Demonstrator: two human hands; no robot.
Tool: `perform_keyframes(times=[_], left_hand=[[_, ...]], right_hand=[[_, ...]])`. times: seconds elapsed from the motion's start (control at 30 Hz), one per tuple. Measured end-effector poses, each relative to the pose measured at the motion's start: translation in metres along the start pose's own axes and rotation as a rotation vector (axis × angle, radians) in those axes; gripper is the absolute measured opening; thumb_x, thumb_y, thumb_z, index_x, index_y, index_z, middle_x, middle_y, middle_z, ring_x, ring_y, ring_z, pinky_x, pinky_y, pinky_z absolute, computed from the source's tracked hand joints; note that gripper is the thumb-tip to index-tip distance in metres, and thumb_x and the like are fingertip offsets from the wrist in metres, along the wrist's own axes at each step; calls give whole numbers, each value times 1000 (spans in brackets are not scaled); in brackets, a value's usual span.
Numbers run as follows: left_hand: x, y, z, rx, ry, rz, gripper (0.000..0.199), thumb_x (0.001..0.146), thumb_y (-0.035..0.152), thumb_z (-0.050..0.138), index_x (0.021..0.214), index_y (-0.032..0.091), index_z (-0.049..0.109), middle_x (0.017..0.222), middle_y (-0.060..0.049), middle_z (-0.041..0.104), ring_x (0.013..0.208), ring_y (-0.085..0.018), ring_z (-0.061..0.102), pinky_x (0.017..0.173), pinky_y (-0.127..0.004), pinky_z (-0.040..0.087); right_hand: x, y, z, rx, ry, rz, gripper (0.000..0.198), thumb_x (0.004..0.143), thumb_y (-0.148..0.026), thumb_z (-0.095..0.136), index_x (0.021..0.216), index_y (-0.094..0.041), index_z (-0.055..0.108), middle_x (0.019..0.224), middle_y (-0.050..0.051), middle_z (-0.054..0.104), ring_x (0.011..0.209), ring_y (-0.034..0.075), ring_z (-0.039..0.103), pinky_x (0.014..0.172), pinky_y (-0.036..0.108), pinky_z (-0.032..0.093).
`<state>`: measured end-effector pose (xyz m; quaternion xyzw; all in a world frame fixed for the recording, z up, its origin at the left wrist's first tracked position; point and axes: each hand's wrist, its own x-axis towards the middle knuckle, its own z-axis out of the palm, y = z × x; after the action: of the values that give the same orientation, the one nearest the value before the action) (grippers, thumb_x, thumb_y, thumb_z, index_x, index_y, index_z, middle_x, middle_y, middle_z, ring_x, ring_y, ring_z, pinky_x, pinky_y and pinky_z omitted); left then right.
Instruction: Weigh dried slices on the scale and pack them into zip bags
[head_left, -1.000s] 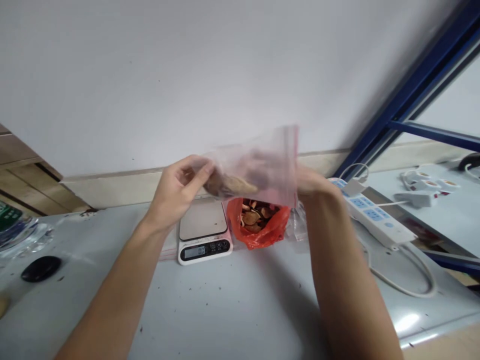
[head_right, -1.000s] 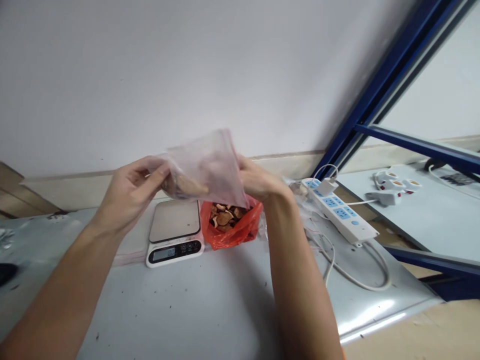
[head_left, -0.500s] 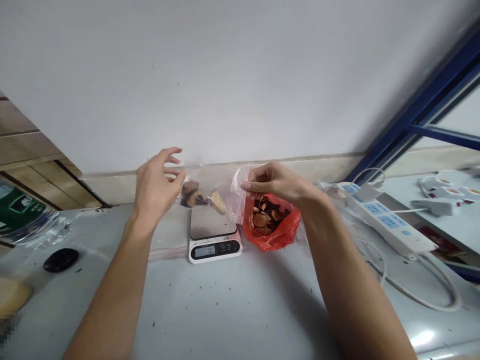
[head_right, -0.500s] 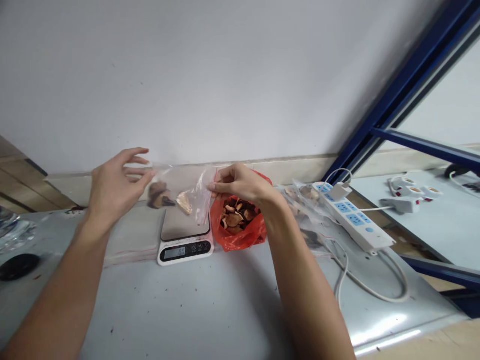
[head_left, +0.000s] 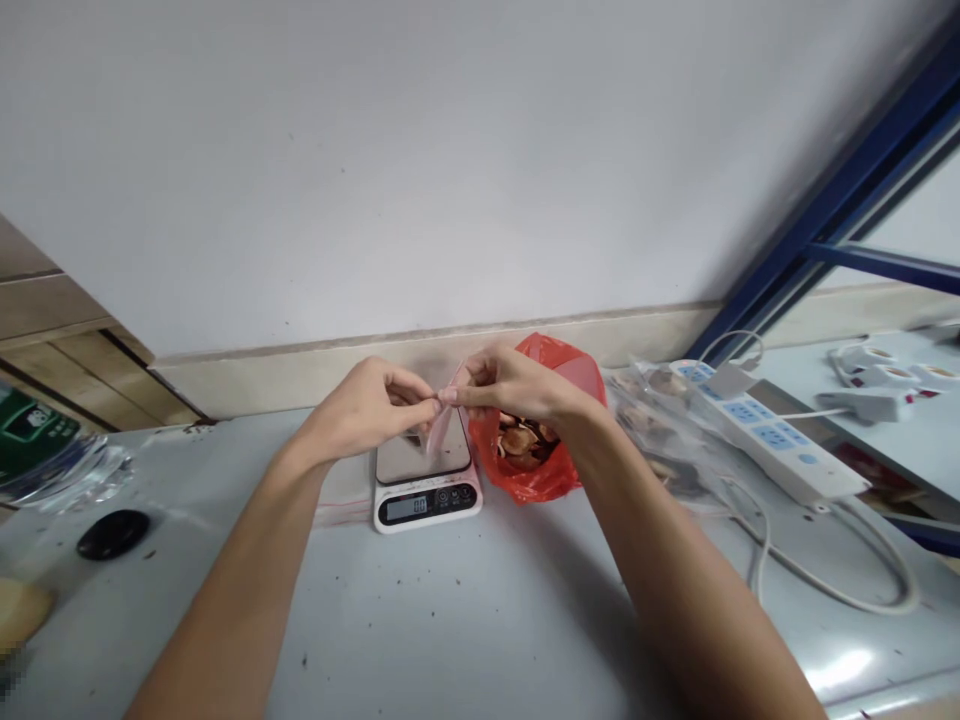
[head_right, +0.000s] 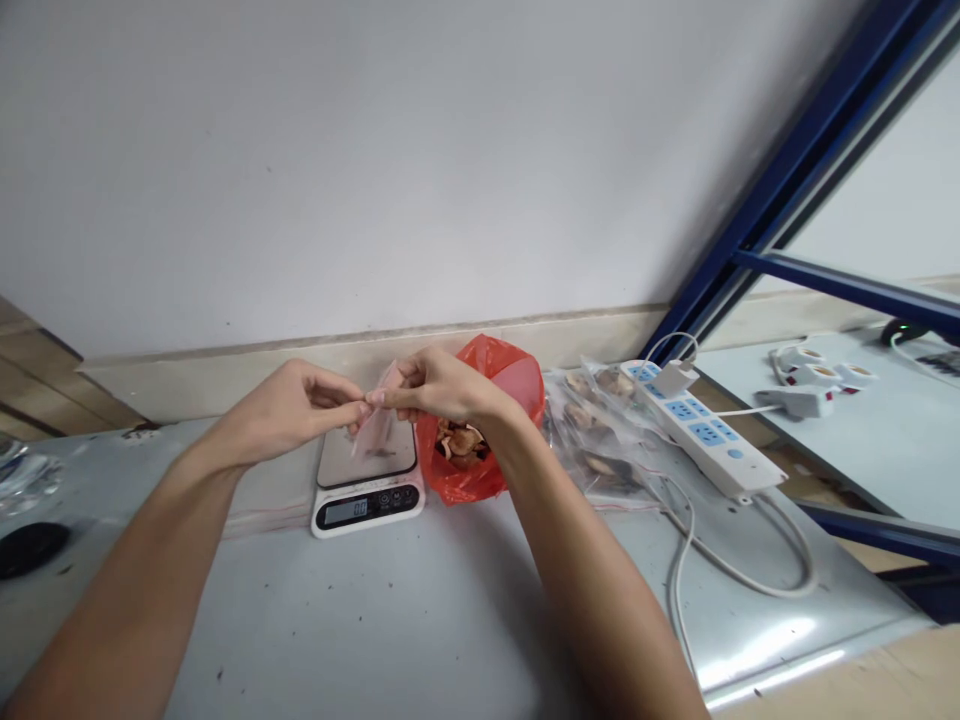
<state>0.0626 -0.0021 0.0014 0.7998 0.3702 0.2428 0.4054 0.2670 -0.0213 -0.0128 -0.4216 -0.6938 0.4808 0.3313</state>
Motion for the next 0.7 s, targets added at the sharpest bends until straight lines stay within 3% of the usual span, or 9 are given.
perform_keyframes(times=[0.07, 0.13, 0.2, 0.3, 0.37, 0.43, 0.53, 0.6, 0.7], left_hand=[[0, -3, -6, 50, 100, -32, 17, 68, 29, 68, 54, 25, 75, 57, -3, 72, 55, -21, 67, 52, -28, 52], [-1, -3, -11, 117, 269, -74, 14, 65, 26, 69, 53, 24, 74, 56, -3, 73, 55, -21, 67, 50, -26, 49], [-2, -1, -14, 160, 425, -103, 13, 65, 25, 70, 53, 24, 74, 55, -2, 72, 55, -20, 67, 49, -25, 47], [-2, 5, -6, 180, 521, -61, 12, 67, 26, 72, 56, 24, 74, 56, -2, 72, 58, -22, 69, 54, -27, 50], [-2, 10, 4, 186, 539, -2, 12, 69, 26, 71, 57, 24, 74, 61, -1, 75, 62, -23, 72, 60, -29, 54], [-2, 15, 13, 191, 540, 64, 14, 71, 25, 68, 59, 24, 74, 66, -1, 77, 63, -23, 72, 63, -30, 56], [-5, 20, 18, 219, 478, 168, 16, 75, 26, 66, 63, 25, 75, 69, 0, 78, 64, -20, 71, 66, -29, 58], [-5, 17, 14, 230, 510, 192, 16, 80, 29, 66, 69, 24, 77, 74, -1, 79, 70, -20, 73, 72, -29, 60], [0, 3, 4, 140, 679, 123, 23, 87, 36, 64, 95, 21, 79, 106, -6, 81, 100, -24, 74, 90, -32, 60]], right_hand=[[-2, -1, -2, -45, -45, 31, 33, 71, -45, 77, 60, -19, 60, 54, -8, 44, 53, 9, 36, 52, 27, 25], [-3, -3, -2, -120, 8, 84, 27, 72, -34, 71, 56, -21, 54, 54, -7, 43, 53, 9, 37, 52, 27, 26], [-4, -6, 1, -220, 232, 87, 22, 71, -21, 66, 59, -23, 48, 58, -7, 43, 56, 11, 40, 54, 27, 29], [-3, -15, 10, -378, 551, -79, 21, 64, -5, 58, 65, -23, 48, 78, 0, 57, 77, 16, 55, 66, 27, 42], [-3, -22, 17, -462, 527, -101, 21, 66, -1, 55, 67, -22, 56, 88, 4, 65, 88, 19, 61, 75, 29, 46], [-5, -26, 22, -509, 389, 29, 17, 74, -6, 57, 68, -20, 63, 78, 4, 68, 78, 19, 62, 72, 31, 45], [-10, -27, 22, -420, 216, 135, 14, 85, -18, 61, 75, -19, 71, 71, 3, 70, 69, 18, 62, 67, 32, 45], [-14, -27, 18, -354, 213, 111, 8, 84, -20, 68, 88, -19, 75, 81, 4, 75, 75, 19, 66, 69, 30, 49], [-20, -29, 9, -382, 262, 56, 53, 75, -16, 78, 127, -22, 69, 94, 3, 77, 88, 21, 70, 77, 31, 54]])
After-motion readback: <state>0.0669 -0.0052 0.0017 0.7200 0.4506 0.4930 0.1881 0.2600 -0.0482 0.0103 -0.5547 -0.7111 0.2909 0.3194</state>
